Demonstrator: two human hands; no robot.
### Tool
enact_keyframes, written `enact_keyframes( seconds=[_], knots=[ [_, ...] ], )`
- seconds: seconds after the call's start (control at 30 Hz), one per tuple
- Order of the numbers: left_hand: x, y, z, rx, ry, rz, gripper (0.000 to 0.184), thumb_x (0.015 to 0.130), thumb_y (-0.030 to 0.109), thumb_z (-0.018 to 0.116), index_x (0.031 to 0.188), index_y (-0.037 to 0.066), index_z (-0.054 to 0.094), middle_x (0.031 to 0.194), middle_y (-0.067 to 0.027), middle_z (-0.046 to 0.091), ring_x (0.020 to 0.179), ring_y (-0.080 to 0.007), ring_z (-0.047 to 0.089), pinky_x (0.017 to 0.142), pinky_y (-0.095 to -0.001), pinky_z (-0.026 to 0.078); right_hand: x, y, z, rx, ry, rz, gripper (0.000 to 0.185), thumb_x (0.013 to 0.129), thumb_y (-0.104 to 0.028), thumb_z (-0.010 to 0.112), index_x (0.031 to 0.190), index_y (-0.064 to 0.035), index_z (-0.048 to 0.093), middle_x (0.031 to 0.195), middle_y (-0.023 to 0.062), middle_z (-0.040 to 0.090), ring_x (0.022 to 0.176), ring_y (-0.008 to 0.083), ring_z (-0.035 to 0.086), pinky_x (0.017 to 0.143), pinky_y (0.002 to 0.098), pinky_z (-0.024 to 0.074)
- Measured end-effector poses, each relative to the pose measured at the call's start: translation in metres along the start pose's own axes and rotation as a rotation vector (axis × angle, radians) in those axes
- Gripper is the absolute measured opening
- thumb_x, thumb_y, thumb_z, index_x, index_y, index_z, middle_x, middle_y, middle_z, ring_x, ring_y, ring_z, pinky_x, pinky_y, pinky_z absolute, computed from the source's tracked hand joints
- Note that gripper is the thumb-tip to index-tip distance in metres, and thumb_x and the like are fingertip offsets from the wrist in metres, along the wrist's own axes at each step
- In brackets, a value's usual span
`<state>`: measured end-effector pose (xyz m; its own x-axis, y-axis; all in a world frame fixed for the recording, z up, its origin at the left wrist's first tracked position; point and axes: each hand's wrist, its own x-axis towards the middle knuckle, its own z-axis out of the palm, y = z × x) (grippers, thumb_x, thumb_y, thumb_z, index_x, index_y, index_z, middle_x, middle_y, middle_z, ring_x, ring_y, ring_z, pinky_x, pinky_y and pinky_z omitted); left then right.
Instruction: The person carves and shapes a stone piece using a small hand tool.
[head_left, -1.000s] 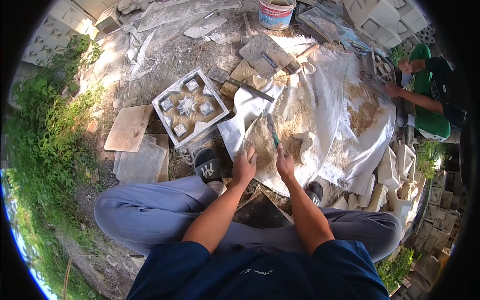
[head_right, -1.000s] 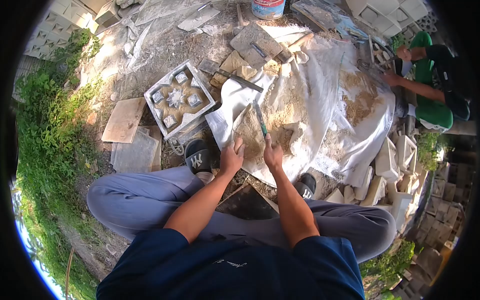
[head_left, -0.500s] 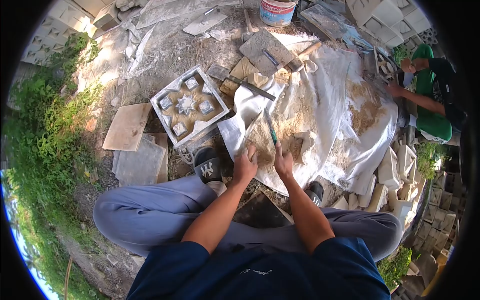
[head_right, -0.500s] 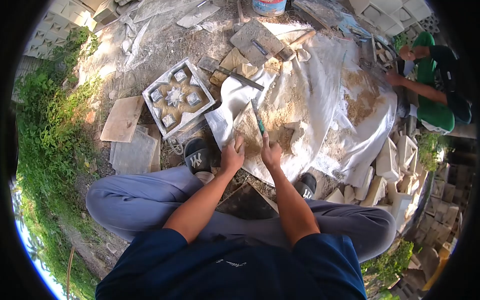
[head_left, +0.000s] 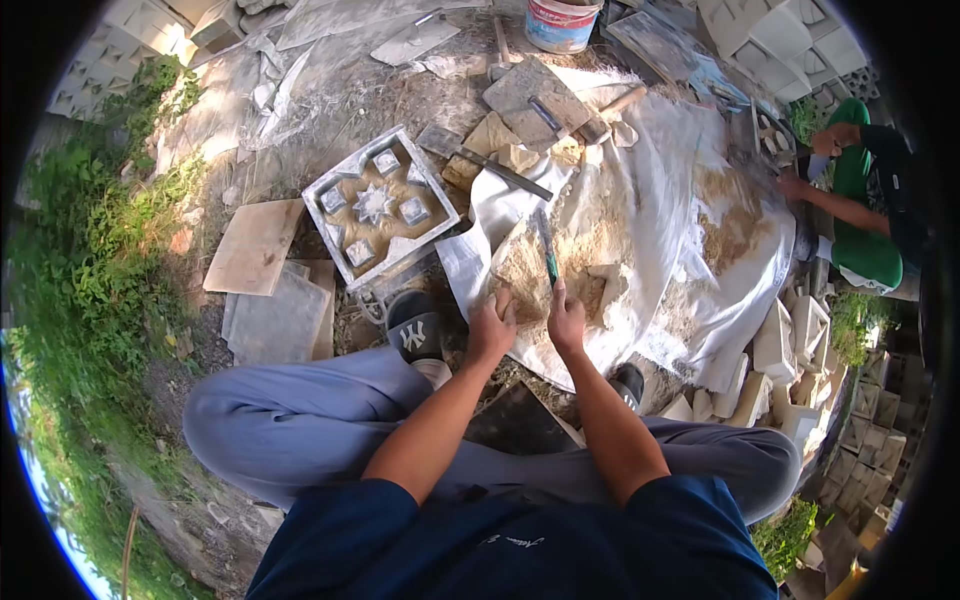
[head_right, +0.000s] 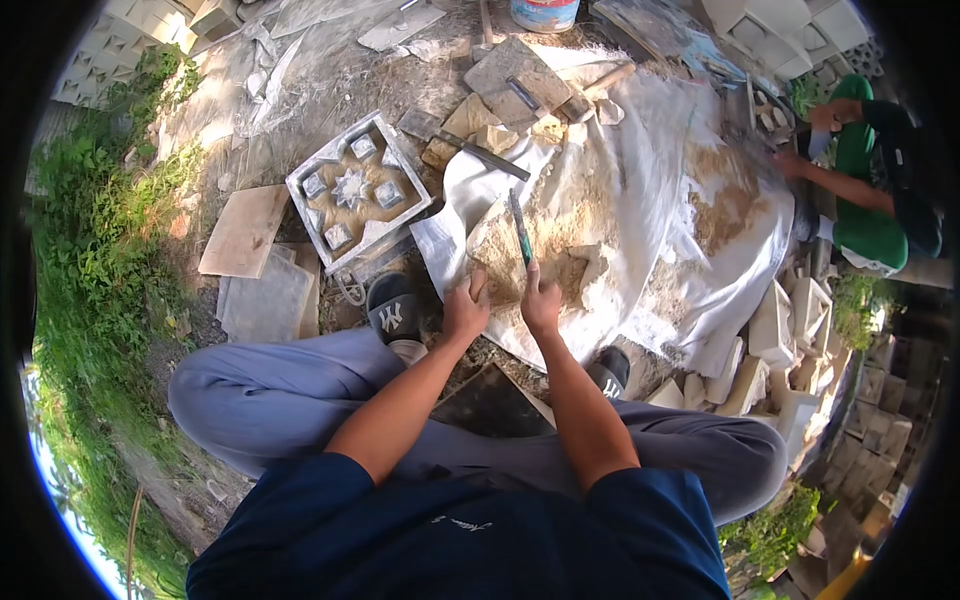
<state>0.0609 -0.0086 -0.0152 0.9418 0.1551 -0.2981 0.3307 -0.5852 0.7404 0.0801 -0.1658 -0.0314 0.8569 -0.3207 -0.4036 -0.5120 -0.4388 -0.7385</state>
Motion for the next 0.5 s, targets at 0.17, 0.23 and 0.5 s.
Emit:
enact_keyframes(
  seconds=[0.17, 0.23, 0.5],
  knots=[
    [0.001, -0.004, 0.010, 0.086, 0.174, 0.145, 0.032, 0.089, 0.023, 0.065, 0.109, -0.001, 0.064, 0.105, -0.0298, 0.063, 0.099, -0.0495, 0.058, 0.088, -0.0508, 0.047, 0.012, 0.040, 0.015, -0.103, -0.065, 0.092, 0.078, 0.095, -0.061, 0.047, 0.064, 0.0099, 0.058, 0.056, 0.0265, 0.053, 0.056, 0.0369, 0.056, 0.060, 0.0493, 0.0428],
    [-0.001, -0.002, 0.008, 0.063, 0.185, 0.113, 0.027, 0.088, 0.021, 0.065, 0.105, -0.001, 0.064, 0.102, -0.0298, 0.063, 0.097, -0.0496, 0.058, 0.087, -0.0518, 0.046, 0.004, 0.017, 0.003, -0.056, -0.068, 0.085, 0.078, 0.094, -0.062, 0.049, 0.064, 0.0098, 0.059, 0.056, 0.0252, 0.055, 0.056, 0.0346, 0.056, 0.060, 0.0487, 0.0430],
    [0.004, -0.011, 0.013, 0.012, 0.119, 0.083, 0.032, 0.087, 0.023, 0.067, 0.105, -0.003, 0.064, 0.097, -0.0301, 0.064, 0.095, -0.0487, 0.059, 0.084, -0.0515, 0.047, 0.009, 0.001, 0.002, 0.000, -0.018, 0.042, 0.083, 0.094, -0.065, 0.044, 0.067, 0.0112, 0.062, 0.061, 0.0262, 0.060, 0.064, 0.0375, 0.062, 0.065, 0.0504, 0.0462]
  ],
)
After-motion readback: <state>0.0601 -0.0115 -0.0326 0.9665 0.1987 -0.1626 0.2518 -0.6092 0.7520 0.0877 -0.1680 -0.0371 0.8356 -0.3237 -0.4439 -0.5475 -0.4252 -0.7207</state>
